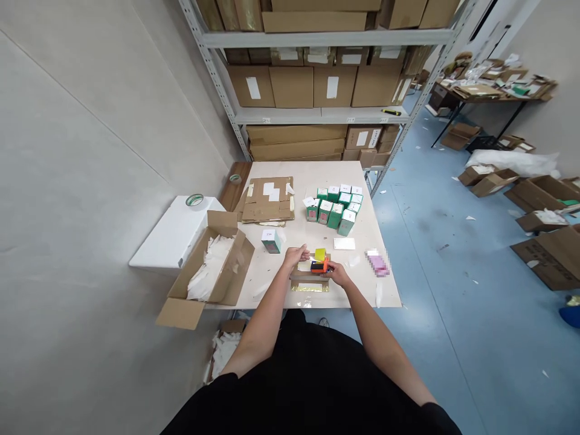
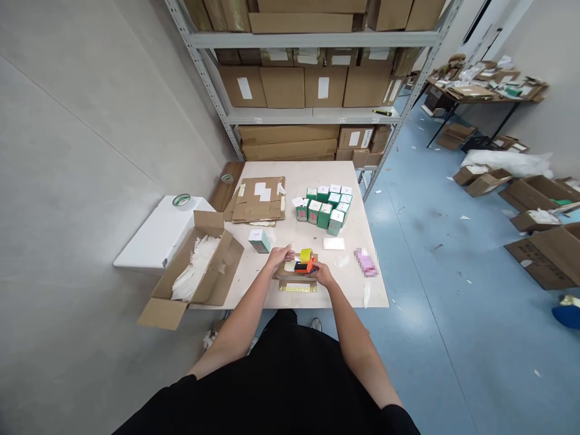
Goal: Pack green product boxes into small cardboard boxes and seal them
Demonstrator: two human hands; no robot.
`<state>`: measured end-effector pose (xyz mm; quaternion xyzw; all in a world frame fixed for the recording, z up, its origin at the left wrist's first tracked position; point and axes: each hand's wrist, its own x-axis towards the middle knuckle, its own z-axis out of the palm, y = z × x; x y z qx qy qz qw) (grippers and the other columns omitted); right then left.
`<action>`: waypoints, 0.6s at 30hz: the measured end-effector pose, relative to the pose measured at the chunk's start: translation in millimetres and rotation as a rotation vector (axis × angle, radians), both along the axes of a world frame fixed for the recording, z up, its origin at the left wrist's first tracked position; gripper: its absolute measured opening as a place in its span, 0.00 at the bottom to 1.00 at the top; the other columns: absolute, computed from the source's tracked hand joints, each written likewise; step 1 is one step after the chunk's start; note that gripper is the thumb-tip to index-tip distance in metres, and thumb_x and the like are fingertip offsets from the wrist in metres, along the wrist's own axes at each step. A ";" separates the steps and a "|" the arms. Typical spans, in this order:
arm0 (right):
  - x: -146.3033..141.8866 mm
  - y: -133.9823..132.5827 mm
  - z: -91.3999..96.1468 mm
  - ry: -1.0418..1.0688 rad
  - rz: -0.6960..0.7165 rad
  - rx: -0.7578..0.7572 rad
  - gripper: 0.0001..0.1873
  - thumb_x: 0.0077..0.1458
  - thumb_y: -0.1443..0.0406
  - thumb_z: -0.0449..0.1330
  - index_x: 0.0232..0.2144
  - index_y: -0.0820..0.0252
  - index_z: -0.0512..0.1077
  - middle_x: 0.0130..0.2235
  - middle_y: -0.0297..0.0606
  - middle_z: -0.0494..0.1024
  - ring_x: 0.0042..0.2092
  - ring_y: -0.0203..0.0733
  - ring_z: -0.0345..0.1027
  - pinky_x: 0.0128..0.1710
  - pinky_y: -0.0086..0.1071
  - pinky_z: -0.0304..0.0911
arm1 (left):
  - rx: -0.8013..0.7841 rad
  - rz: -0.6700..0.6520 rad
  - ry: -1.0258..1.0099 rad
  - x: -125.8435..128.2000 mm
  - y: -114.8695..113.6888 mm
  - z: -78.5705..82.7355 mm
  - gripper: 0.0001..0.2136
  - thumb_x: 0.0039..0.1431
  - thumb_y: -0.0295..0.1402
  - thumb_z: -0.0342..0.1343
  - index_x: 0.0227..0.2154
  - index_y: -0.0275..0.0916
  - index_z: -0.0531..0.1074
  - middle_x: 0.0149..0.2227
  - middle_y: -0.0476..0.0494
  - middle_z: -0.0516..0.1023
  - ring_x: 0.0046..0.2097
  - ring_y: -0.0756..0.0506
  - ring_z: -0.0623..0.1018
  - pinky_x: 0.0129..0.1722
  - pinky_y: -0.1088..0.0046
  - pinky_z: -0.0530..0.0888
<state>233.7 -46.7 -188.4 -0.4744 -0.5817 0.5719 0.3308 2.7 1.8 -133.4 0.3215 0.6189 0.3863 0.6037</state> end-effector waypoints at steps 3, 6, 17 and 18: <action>-0.6 3.1 3.6 0.026 0.035 -0.014 0.23 0.37 0.56 0.75 0.39 0.55 0.84 0.44 0.37 0.84 0.49 0.53 0.76 0.56 0.45 0.69 | 0.147 0.003 0.151 -7.1 15.7 18.2 0.18 0.56 0.47 0.67 0.25 0.35 0.81 0.26 0.40 0.83 0.30 0.46 0.81 0.36 0.70 0.78; -1.1 6.7 8.7 0.048 0.070 0.003 0.25 0.38 0.55 0.75 0.41 0.54 0.84 0.46 0.37 0.84 0.51 0.55 0.75 0.58 0.47 0.67 | 0.336 -0.057 0.295 -21.5 26.8 37.0 0.14 0.51 0.45 0.71 0.24 0.37 0.82 0.26 0.42 0.83 0.32 0.45 0.81 0.37 0.70 0.77; -7.9 36.7 36.3 -0.226 0.246 0.105 0.27 0.47 0.57 0.72 0.51 0.55 0.81 0.51 0.42 0.83 0.52 0.58 0.74 0.57 0.48 0.66 | 0.212 0.423 -0.165 -42.0 -13.6 -2.1 0.18 0.52 0.31 0.69 0.48 0.37 0.81 0.37 0.43 0.83 0.40 0.48 0.83 0.48 0.69 0.78; -9.5 38.9 37.1 -0.246 0.256 0.109 0.27 0.47 0.57 0.72 0.50 0.55 0.81 0.51 0.41 0.83 0.52 0.58 0.74 0.57 0.48 0.66 | 0.170 0.471 -0.229 -40.6 -21.8 -11.4 0.18 0.53 0.30 0.69 0.48 0.37 0.80 0.39 0.42 0.84 0.42 0.48 0.84 0.50 0.69 0.78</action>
